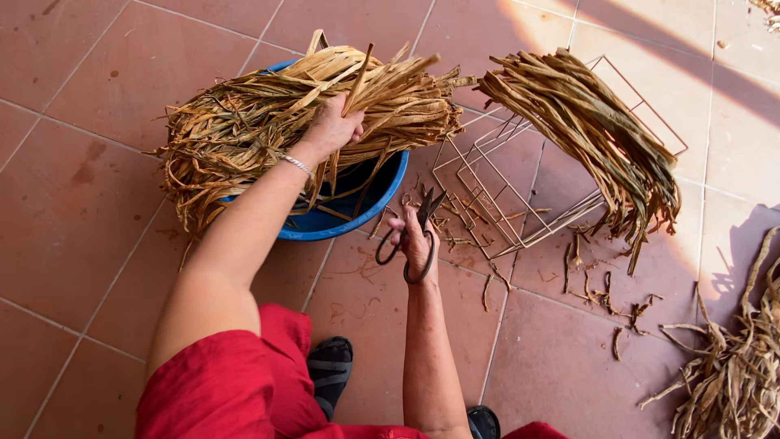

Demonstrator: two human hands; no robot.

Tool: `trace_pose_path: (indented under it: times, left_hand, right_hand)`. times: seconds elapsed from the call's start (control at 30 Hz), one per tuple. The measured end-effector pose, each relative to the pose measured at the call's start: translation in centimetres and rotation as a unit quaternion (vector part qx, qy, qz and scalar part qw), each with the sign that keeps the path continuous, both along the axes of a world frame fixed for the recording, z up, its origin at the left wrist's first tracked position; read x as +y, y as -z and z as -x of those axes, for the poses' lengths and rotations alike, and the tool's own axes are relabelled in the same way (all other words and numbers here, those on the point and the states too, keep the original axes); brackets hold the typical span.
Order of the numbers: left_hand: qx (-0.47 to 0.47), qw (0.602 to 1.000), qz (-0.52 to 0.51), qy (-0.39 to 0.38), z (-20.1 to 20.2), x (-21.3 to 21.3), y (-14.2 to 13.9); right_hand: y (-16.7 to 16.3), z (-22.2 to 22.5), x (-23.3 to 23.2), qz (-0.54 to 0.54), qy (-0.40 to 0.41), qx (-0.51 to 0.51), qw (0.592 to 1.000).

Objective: The person sits on a tiled floor and uses scissors to trim the ends of dried plant stems. They pick up stems from a blue basin, cut the ends, and place the trimmed stems into a wire basket. The process is repeated continuously throughout the clip.

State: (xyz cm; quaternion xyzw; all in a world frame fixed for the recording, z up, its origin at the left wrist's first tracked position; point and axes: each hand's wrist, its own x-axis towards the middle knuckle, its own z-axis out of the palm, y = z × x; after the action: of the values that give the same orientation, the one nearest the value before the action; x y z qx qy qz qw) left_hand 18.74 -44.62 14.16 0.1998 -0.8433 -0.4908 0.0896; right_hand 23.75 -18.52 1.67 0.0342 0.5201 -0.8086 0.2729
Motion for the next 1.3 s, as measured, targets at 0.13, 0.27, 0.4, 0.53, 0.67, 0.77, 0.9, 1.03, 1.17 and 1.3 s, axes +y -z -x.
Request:
trace_pose_path:
  times: [0.13, 0.27, 0.4, 0.53, 0.67, 0.77, 0.9, 1.03, 1.17, 1.3]
  left_hand:
    - [-0.056, 0.959, -0.234, 0.151, -3.0, 1.6, -2.0]
    - [-0.155, 0.916, -0.296, 0.221, -5.6, 4.7, -1.7]
    - [-0.245, 0.871, -0.334, 0.263, -7.1, 6.2, 0.8]
    - [-0.291, 0.838, -0.364, 0.284, -8.1, 6.6, 3.3]
    - [-0.299, 0.879, -0.277, 0.248, -7.9, 7.0, 4.0]
    - [-0.258, 0.891, -0.294, 0.233, -7.7, 7.3, 3.7]
    - [-0.23, 0.894, -0.31, 0.227, -7.7, 7.9, 3.7]
    - [-0.249, 0.904, -0.245, 0.247, -7.4, 7.9, 4.3]
    - [-0.202, 0.913, -0.167, 0.312, -6.9, 8.4, 4.3]
    - [-0.145, 0.925, -0.026, 0.35, -6.4, 9.8, 3.4]
  right_hand:
    - [-0.8, 0.1, -0.9, 0.129, 0.016, 0.014, 0.991]
    - [-0.1, 0.7, -0.7, 0.263, 0.017, 0.022, 0.964]
    - [1.4, 0.6, 0.5, 0.336, 0.067, -0.03, 0.939]
    - [1.2, 1.0, 1.5, 0.329, 0.101, 0.003, 0.939]
    - [-1.3, 1.0, 2.2, 0.31, 0.095, 0.044, 0.945]
    - [-3.2, 0.9, 2.5, 0.315, 0.115, 0.014, 0.942]
    - [-4.0, 1.0, 3.3, 0.292, 0.103, 0.03, 0.95]
    - [-3.2, 1.1, 3.8, 0.303, 0.079, 0.082, 0.946]
    - [-2.7, 1.4, 3.6, 0.283, 0.095, 0.075, 0.952]
    - [-2.8, 1.0, 2.9, 0.157, 0.132, 0.109, 0.973]
